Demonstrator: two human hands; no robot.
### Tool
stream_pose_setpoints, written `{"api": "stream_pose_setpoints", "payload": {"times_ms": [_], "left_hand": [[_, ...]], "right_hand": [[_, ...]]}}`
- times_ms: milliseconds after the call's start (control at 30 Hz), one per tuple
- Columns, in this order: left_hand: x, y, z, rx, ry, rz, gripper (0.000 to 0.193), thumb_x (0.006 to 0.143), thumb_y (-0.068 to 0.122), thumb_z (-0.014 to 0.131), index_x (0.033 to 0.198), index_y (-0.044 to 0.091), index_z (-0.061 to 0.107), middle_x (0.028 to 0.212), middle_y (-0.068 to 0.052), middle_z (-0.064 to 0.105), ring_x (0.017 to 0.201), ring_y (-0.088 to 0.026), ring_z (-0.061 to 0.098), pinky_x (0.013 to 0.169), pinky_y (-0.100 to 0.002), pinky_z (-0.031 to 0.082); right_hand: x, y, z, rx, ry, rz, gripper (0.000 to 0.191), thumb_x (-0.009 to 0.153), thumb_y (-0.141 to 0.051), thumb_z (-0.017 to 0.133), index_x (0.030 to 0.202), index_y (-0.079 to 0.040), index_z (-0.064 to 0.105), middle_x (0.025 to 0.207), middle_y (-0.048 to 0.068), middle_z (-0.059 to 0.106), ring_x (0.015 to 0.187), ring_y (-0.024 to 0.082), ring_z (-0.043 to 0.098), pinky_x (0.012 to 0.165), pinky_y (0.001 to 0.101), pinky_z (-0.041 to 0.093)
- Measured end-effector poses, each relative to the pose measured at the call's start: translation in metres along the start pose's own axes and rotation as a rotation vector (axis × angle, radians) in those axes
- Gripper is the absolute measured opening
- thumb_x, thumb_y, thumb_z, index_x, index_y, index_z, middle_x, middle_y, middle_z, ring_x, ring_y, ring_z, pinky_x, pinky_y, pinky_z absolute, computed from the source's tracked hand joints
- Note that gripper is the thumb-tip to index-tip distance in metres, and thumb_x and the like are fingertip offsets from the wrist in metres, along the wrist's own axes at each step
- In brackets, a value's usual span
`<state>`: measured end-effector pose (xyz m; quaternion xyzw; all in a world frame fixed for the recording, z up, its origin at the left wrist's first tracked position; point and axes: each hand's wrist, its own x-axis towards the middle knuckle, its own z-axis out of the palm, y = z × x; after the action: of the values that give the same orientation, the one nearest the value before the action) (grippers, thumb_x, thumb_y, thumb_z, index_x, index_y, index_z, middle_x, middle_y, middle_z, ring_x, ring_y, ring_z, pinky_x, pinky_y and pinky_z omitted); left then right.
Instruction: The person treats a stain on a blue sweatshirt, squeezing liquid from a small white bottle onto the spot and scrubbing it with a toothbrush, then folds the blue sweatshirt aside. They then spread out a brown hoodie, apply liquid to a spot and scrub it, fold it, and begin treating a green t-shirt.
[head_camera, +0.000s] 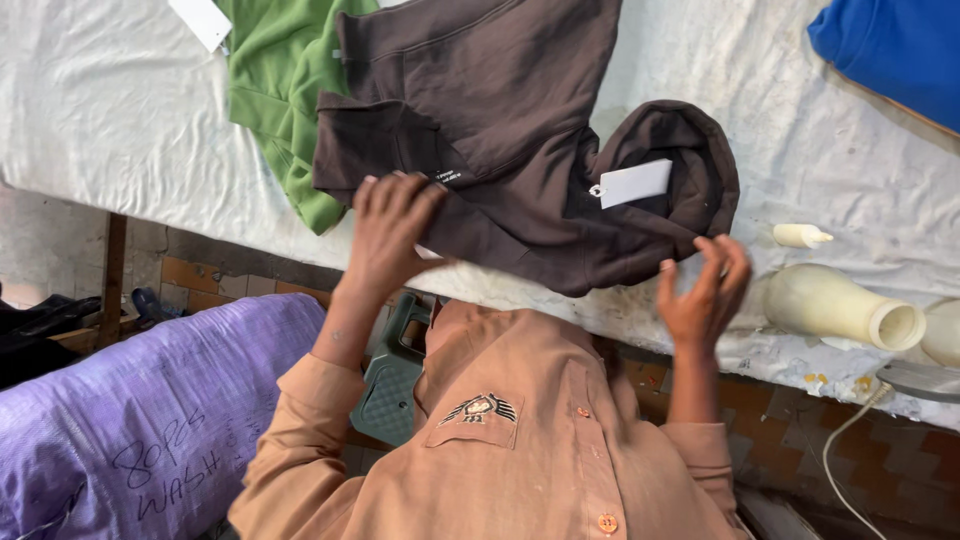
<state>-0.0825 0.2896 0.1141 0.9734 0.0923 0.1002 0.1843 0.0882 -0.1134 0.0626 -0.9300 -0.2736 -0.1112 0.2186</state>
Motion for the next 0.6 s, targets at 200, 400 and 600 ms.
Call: {"api": "stream_pose_setpoints", "payload": {"times_ms": [200,400,600], "left_hand": [[-0.001,0.004,0.032,0.084,-0.06,0.084,0.04,0.076,0.016,0.076,0.114,0.015,0.066,0.125,-0.007,0.065,0.127,-0.028,0.057,0.119,-0.049,0.034],[0.028,0.012,-0.028,0.031,0.356,0.018,0.024,0.078,0.008,0.068,0.102,0.005,0.067,0.086,-0.009,0.066,0.076,-0.028,0.064,0.07,-0.041,0.049],[0.068,-0.007,-0.178,0.205,0.738,0.014,0.022,0.091,0.002,0.052,0.103,0.006,0.07,0.068,-0.004,0.048,0.056,-0.021,0.045,0.057,-0.038,0.037]], "right_hand": [[-0.029,-0.025,0.019,-0.076,-0.115,-0.284,0.063,0.078,-0.048,0.079,0.125,-0.007,0.071,0.137,0.02,0.052,0.124,0.04,0.049,0.102,0.053,0.041],[0.027,-0.021,0.017,0.296,0.25,0.086,0.039,0.118,-0.037,0.05,0.118,-0.003,0.069,0.119,0.015,0.07,0.116,0.032,0.064,0.105,0.0455,0.049],[0.134,-0.007,-0.106,0.787,0.364,-0.104,0.057,0.121,-0.045,0.056,0.09,0.003,0.057,0.071,0.005,0.054,0.049,0.011,0.044,0.05,0.0225,0.03]]}}
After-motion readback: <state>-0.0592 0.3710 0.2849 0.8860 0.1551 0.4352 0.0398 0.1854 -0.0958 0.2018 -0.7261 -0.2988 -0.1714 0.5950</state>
